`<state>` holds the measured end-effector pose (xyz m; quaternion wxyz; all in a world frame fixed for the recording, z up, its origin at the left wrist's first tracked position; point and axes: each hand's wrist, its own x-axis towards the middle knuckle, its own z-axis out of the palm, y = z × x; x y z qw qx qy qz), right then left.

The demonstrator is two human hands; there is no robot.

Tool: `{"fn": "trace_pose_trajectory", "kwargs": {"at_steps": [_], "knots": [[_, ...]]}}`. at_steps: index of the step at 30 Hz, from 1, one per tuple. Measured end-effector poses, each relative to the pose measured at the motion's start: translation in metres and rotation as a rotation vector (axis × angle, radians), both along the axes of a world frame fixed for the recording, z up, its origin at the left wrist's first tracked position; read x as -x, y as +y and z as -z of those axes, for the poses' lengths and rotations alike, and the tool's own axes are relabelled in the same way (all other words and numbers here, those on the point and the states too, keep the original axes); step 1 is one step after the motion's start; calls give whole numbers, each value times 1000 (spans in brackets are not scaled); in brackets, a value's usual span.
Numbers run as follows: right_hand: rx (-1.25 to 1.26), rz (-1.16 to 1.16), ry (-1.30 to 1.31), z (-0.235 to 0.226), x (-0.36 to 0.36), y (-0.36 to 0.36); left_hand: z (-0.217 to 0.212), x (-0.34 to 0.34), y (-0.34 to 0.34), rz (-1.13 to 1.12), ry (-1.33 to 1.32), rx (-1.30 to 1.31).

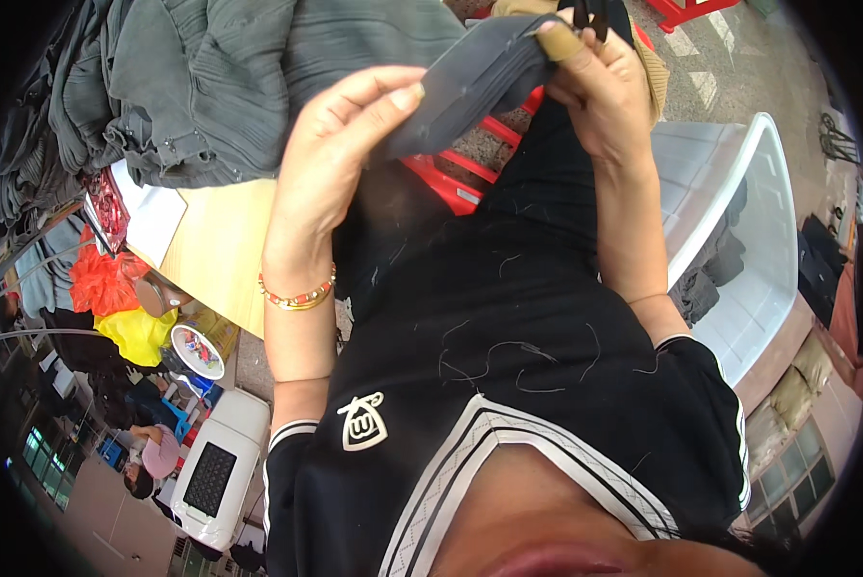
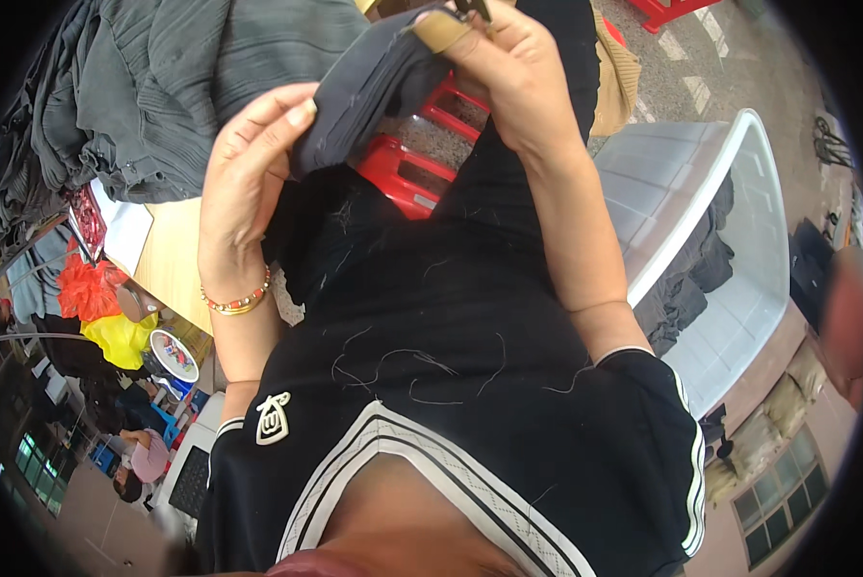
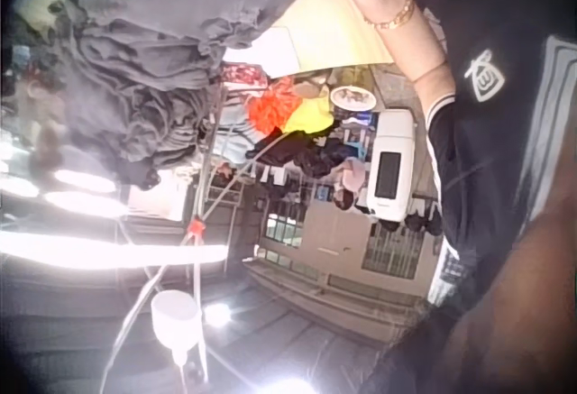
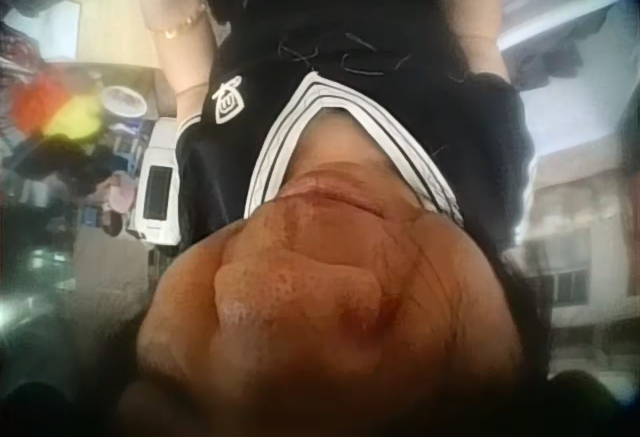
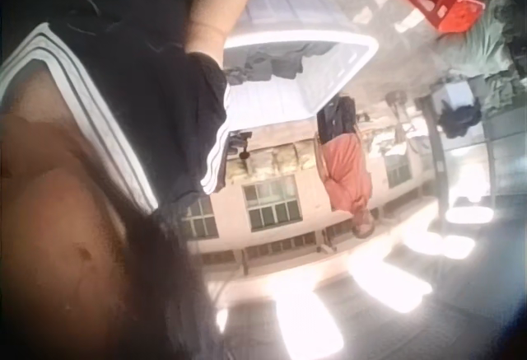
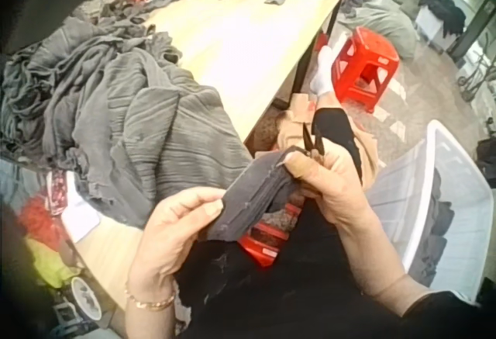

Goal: The worker uses small metal snips to trim excess threads and finish gray textile garments at a factory workstation.

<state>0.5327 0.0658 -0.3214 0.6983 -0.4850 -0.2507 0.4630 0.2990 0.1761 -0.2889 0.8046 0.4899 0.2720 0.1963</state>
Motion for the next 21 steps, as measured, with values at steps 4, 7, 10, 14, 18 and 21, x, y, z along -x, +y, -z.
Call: {"fn": "trace_pose_trajectory", "kwargs": {"at_steps": [4,7,10,14,18,21], "knots": [[-38,55,-68,-8,5,3,-11,3,2,-26,9,-15],[84,-77,-165,-40,3,1,-7,0,5,35,35,-53],[-126,35,-327,-16,19,16,-6,3,0,2,73,-124],[-129,-67,-594,-17,26,5,-10,0,-1,-78,-7,-83],[-153,-101,-848,-22,35,-11,-11,-4,-3,-156,-30,-61],[-182,-88,-1012,-22,39,-14,-12,-6,-4,-177,-18,-56]]}}
